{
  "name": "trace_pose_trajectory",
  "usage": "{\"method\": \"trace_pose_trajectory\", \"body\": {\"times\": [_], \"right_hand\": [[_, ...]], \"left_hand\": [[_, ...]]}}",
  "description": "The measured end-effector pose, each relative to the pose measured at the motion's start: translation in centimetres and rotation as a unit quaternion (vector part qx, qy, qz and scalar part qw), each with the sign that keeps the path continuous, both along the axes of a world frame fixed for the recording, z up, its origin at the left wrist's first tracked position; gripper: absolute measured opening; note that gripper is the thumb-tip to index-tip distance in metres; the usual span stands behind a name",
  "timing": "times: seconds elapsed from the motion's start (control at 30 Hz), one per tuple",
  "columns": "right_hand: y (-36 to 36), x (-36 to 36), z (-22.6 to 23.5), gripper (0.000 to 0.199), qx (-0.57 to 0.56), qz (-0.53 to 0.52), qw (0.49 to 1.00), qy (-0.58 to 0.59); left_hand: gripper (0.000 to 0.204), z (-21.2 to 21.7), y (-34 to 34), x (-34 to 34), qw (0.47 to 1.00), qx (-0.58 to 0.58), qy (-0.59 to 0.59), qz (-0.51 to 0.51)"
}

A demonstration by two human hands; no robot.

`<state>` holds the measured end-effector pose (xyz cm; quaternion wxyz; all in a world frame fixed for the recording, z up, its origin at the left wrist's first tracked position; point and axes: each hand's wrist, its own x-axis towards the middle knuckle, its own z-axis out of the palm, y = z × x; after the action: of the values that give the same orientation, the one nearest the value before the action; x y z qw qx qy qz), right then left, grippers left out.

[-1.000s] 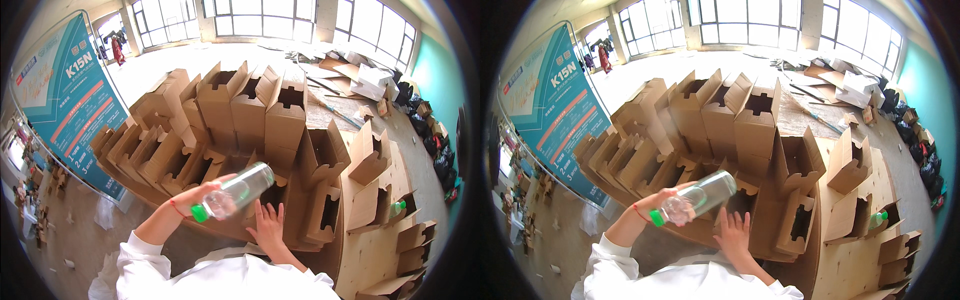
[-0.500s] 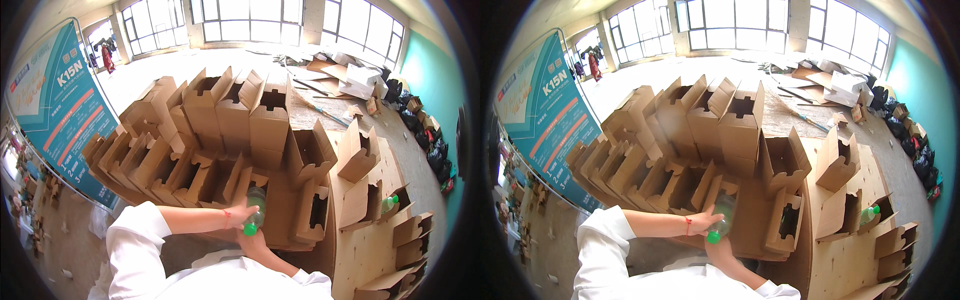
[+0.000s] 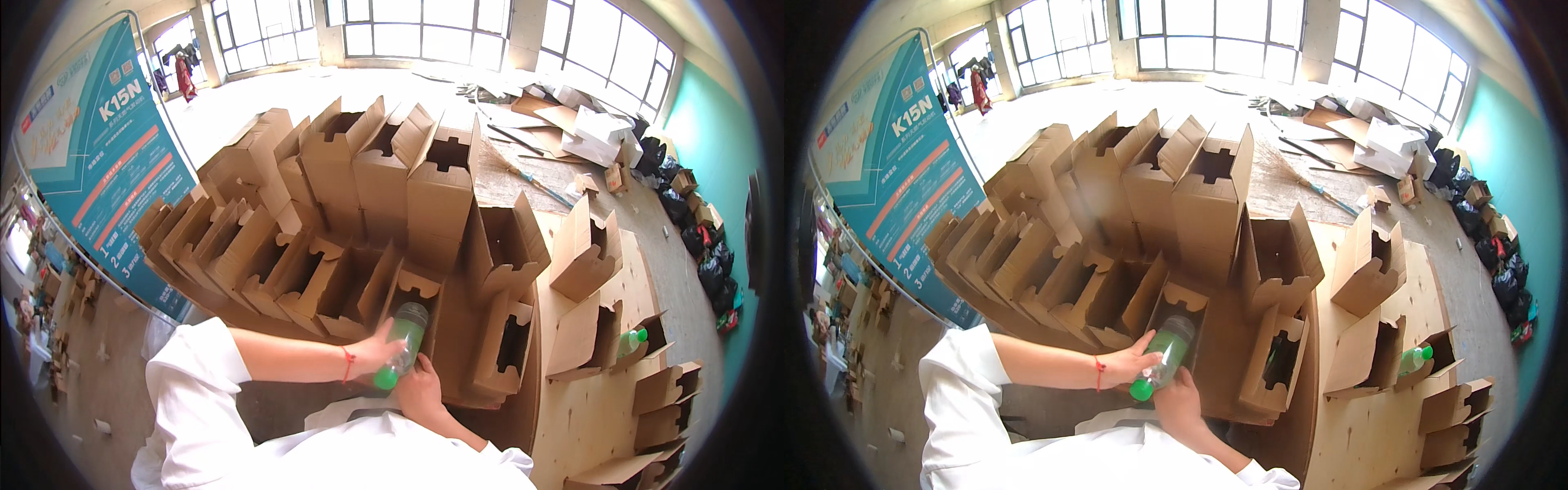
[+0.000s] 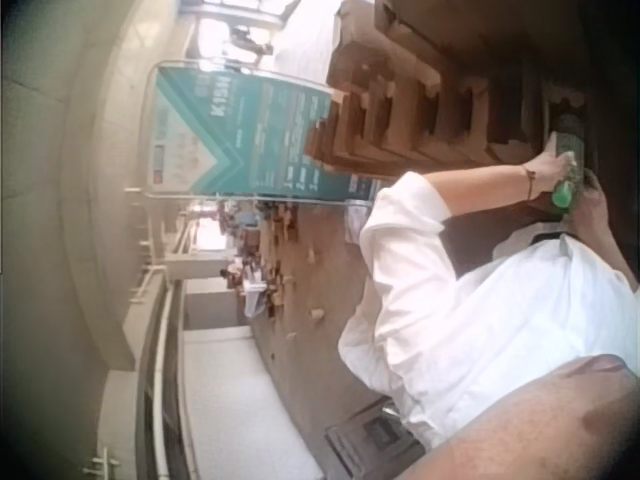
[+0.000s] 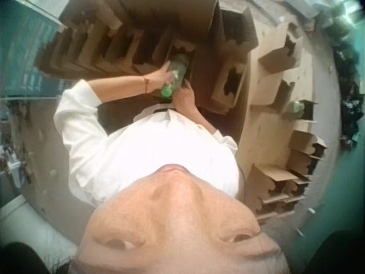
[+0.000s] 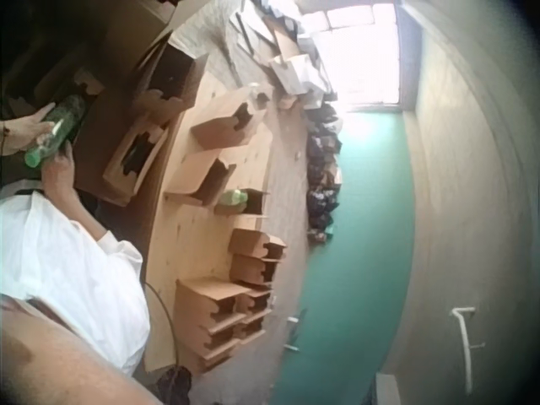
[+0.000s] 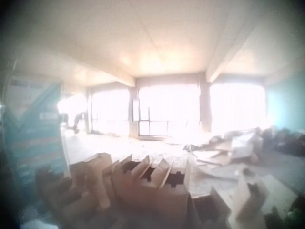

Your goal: The person places water bottles into cardboard boxes. They insert bottles one by one into the boxes on a table and then move the filled boxes to an adjacent table.

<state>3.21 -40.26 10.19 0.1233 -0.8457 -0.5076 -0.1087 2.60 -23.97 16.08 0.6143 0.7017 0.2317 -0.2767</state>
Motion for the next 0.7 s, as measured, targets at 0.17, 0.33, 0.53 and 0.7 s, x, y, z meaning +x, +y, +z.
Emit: {"method": "trace_pose_trajectory", "body": {"times": [0.17, 0.33, 0.53, 0.7], "right_hand": [[0.0, -0.1, -1.0, 0.022, -0.104, 0.015, 0.994, -0.011], [0.5, 0.0, -1.5, 0.024, -0.101, -0.012, 0.995, 0.003], [0.5, 0.0, -0.7, 0.027, -0.072, -0.006, 0.997, -0.019], [0.8, 0.1, -0.5, 0.017, -0.096, 0.003, 0.995, -0.002]], "left_hand": [[0.079, -3.8, -0.4, 2.8, 0.981, 0.184, -0.039, -0.039], [0.080, -2.7, -1.4, 4.8, 0.959, 0.232, -0.083, -0.141], [0.078, -12.1, -3.4, 8.0, 0.931, 0.326, -0.072, -0.150], [0.083, -13.2, -2.7, 7.1, 0.905, 0.359, -0.089, -0.209]]}}
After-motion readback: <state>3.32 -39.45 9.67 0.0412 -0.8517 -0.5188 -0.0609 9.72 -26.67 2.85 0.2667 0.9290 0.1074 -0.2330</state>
